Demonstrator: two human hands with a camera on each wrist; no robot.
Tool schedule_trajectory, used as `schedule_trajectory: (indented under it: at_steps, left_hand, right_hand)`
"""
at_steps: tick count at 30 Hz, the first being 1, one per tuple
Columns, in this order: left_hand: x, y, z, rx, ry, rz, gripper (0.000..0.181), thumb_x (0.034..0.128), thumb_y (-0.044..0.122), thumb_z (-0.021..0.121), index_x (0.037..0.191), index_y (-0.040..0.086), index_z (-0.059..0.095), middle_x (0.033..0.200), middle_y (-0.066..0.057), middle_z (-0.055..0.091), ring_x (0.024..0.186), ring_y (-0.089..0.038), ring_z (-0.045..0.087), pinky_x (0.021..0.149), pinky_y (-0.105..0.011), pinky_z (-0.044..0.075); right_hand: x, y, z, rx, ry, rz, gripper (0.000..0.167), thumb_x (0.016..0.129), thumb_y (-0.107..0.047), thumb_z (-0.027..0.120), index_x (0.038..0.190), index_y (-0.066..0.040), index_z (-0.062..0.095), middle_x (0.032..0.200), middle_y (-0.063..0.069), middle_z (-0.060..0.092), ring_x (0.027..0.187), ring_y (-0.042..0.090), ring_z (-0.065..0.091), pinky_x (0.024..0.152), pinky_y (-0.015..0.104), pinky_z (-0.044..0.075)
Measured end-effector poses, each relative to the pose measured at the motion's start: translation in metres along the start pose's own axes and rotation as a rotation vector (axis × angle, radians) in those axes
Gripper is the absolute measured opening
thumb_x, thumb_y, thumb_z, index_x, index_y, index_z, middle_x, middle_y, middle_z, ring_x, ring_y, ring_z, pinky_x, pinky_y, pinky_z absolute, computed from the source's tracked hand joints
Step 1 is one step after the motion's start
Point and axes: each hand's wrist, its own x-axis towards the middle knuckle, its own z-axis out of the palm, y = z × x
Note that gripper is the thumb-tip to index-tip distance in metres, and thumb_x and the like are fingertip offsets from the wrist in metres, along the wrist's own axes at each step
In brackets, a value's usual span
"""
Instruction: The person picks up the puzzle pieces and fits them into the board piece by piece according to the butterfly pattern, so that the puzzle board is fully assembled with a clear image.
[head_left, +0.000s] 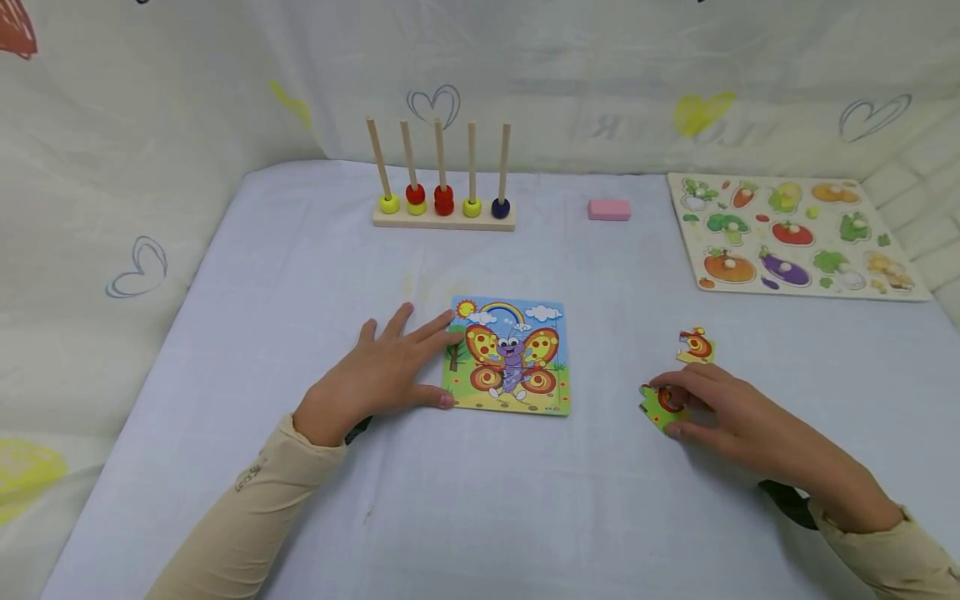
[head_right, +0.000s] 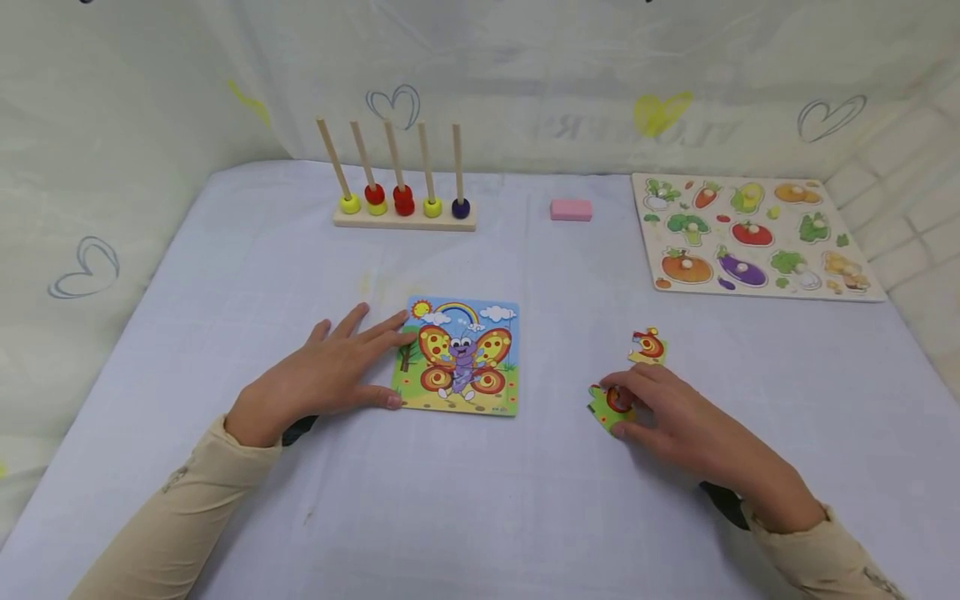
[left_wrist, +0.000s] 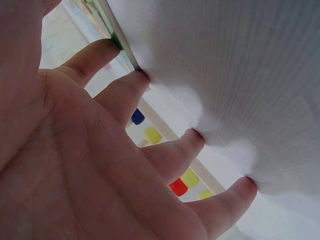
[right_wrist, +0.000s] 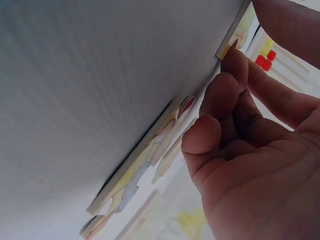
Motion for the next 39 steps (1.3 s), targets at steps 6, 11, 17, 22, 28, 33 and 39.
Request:
schedule_trajectory:
  at_steps: [6, 11, 17, 22, 28, 33, 39]
  left_hand:
    - [0.001, -0.001, 0.001, -0.001, -0.001, 0.0, 0.094, 0.0894, 0.058, 0.083, 0.168, 0.03, 0.039, 0.179, 0.004, 0.014, 0.161, -0.048, 0.004, 0.118, -0.08, 0.015]
    - [0.001, 0.0, 0.001, -0.002, -0.004, 0.0, 0.094, 0.0895, 0.058, 0.082, 0.168, 0.03, 0.039, 0.179, 0.004, 0.014, 0.161, -0.049, 0.004, 0.118, -0.08, 0.015]
    - [0.001, 0.001, 0.0, -0.002, -0.004, 0.003, 0.092, 0.0907, 0.056, 0.082, 0.168, 0.03, 0.04, 0.179, 0.003, 0.016, 0.161, -0.049, 0.005, 0.117, -0.08, 0.015]
    - [0.0, 0.002, 0.0, -0.003, -0.007, -0.003, 0.092, 0.0905, 0.056, 0.082, 0.167, 0.029, 0.04, 0.179, 0.004, 0.015, 0.161, -0.049, 0.005, 0.117, -0.081, 0.015]
    - [0.001, 0.0, 0.0, -0.001, -0.005, -0.001, 0.092, 0.0902, 0.057, 0.082, 0.167, 0.029, 0.04, 0.179, 0.003, 0.015, 0.161, -0.049, 0.005, 0.117, -0.081, 0.015]
    - [0.001, 0.0, 0.0, -0.001, -0.007, -0.001, 0.093, 0.0902, 0.057, 0.082, 0.168, 0.029, 0.039, 0.179, 0.003, 0.015, 0.161, -0.049, 0.004, 0.117, -0.081, 0.014]
    - [0.001, 0.001, 0.0, -0.004, -0.009, -0.004, 0.093, 0.0901, 0.057, 0.082, 0.168, 0.029, 0.039, 0.179, 0.003, 0.015, 0.161, -0.049, 0.004, 0.117, -0.081, 0.014]
  right_hand:
    - [0.0, 0.002, 0.002, -0.003, 0.034, 0.004, 0.048, 0.082, -0.013, 0.095, 0.121, -0.009, 0.068, 0.119, 0.002, 0.06, 0.11, 0.019, 0.051, 0.091, 0.015, 0.043]
    - [-0.001, 0.003, 0.002, -0.021, 0.08, -0.044, 0.051, 0.078, -0.011, 0.097, 0.115, -0.01, 0.063, 0.115, -0.001, 0.058, 0.106, 0.012, 0.047, 0.087, 0.013, 0.041]
    - [0.0, 0.001, -0.002, -0.003, 0.151, -0.098, 0.048, 0.077, 0.005, 0.093, 0.114, -0.008, 0.066, 0.099, -0.012, 0.06, 0.082, 0.004, 0.051, 0.066, 0.02, 0.046]
    - [0.002, 0.0, -0.008, 0.046, 0.169, -0.143, 0.044, 0.08, 0.01, 0.088, 0.118, -0.008, 0.073, 0.093, -0.017, 0.06, 0.079, 0.003, 0.053, 0.065, 0.017, 0.045]
    - [0.006, -0.004, -0.014, 0.134, 0.129, -0.117, 0.034, 0.086, 0.009, 0.084, 0.108, -0.016, 0.075, 0.093, -0.019, 0.066, 0.08, 0.004, 0.061, 0.069, 0.018, 0.051]
    - [0.015, -0.013, -0.013, 0.242, 0.099, -0.065, 0.022, 0.093, 0.005, 0.08, 0.1, -0.014, 0.071, 0.09, -0.013, 0.068, 0.078, 0.009, 0.065, 0.066, 0.024, 0.055]
    - [0.026, -0.025, -0.012, 0.305, 0.06, -0.07, 0.017, 0.099, 0.002, 0.074, 0.102, -0.012, 0.064, 0.081, -0.009, 0.064, 0.071, 0.013, 0.063, 0.067, 0.025, 0.051]
